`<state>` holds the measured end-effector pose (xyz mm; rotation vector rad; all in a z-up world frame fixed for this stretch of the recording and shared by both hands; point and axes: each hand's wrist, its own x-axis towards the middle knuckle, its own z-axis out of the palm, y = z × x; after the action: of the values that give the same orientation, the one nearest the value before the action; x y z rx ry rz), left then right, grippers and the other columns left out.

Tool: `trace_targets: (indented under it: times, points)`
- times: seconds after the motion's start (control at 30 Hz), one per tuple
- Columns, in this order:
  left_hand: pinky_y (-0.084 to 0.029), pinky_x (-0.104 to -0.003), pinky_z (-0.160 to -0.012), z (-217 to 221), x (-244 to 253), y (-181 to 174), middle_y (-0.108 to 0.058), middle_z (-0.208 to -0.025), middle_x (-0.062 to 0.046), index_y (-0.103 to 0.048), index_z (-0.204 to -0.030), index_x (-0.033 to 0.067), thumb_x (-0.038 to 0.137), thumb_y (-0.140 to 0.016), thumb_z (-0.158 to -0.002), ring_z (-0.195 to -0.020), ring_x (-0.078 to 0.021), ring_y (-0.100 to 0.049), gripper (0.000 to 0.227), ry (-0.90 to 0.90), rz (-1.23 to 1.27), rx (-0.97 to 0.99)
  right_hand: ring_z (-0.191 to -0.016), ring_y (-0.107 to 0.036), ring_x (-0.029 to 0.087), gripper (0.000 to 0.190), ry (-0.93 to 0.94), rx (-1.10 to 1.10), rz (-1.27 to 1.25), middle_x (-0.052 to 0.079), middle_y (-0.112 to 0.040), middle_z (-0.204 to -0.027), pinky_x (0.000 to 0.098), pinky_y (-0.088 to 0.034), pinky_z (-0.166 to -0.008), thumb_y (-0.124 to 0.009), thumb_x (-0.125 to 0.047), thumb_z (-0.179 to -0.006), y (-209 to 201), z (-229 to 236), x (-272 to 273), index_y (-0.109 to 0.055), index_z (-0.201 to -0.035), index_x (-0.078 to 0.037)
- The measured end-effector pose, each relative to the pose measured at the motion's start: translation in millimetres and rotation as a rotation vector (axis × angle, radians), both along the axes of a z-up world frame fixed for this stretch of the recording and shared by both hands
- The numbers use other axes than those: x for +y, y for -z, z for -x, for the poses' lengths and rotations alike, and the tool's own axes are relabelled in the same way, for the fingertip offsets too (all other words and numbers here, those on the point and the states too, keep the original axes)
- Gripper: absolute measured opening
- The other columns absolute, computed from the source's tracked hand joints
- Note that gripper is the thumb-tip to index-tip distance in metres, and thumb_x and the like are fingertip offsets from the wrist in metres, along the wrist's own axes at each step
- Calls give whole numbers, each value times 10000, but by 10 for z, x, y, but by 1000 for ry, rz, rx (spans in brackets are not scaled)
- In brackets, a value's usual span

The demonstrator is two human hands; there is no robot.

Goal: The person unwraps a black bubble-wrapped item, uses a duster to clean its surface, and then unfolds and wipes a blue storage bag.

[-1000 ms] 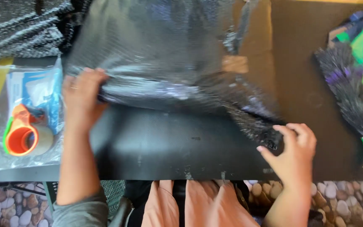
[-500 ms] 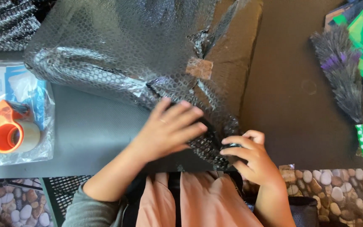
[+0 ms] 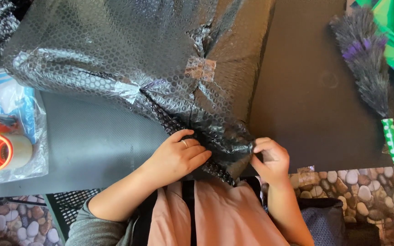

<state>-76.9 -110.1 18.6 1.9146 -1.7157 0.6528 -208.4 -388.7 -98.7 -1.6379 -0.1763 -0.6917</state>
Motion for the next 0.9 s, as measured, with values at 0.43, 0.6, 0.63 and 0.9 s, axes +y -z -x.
trace_targets:
  times: [0.43, 0.6, 0.63, 0.9]
  points:
    - [-520, -510, -1035, 111, 217, 128, -667, -866, -11, -680, -928, 156, 139, -560, -1060, -946, -223, -713, 179, 23, 68, 16, -985, -512, 217, 589, 323, -128, 901, -28, -685, -1244, 340, -449, -890, -636, -118, -709, -718, -346, 797, -748, -1273, -249]
    - [-577, -508, -971, 73, 17, 33, -711, -1059, -37, -684, -870, 175, 142, -703, -973, -1077, -269, -684, 109, -14, 215, -66, -1147, -398, 244, 707, 478, 182, 1125, -143, -603, -1272, 442, -334, -927, -731, -279, -569, -803, -336, 979, -678, -1271, -340]
    - [-577, -508, -971, 31, -78, -88, -711, -1059, -37, -684, -870, 175, 142, -703, -973, -1077, -269, -684, 109, -19, 215, -64, -1147, -398, 244, 707, 473, 182, 1127, -143, -603, -1272, 442, -334, -927, -731, -279, -569, -848, -351, 976, -678, -1271, -340]
    - [-316, -590, -1194, -428, -607, -144, -719, -1193, -91, -693, -1017, 212, 398, -635, -971, -1225, -294, -674, 200, 64, 25, 71, -947, -666, 311, 132, 151, 313, 743, 18, -697, -779, 486, -532, -852, -800, -151, -826, -1143, -467, 588, -722, -929, -126]
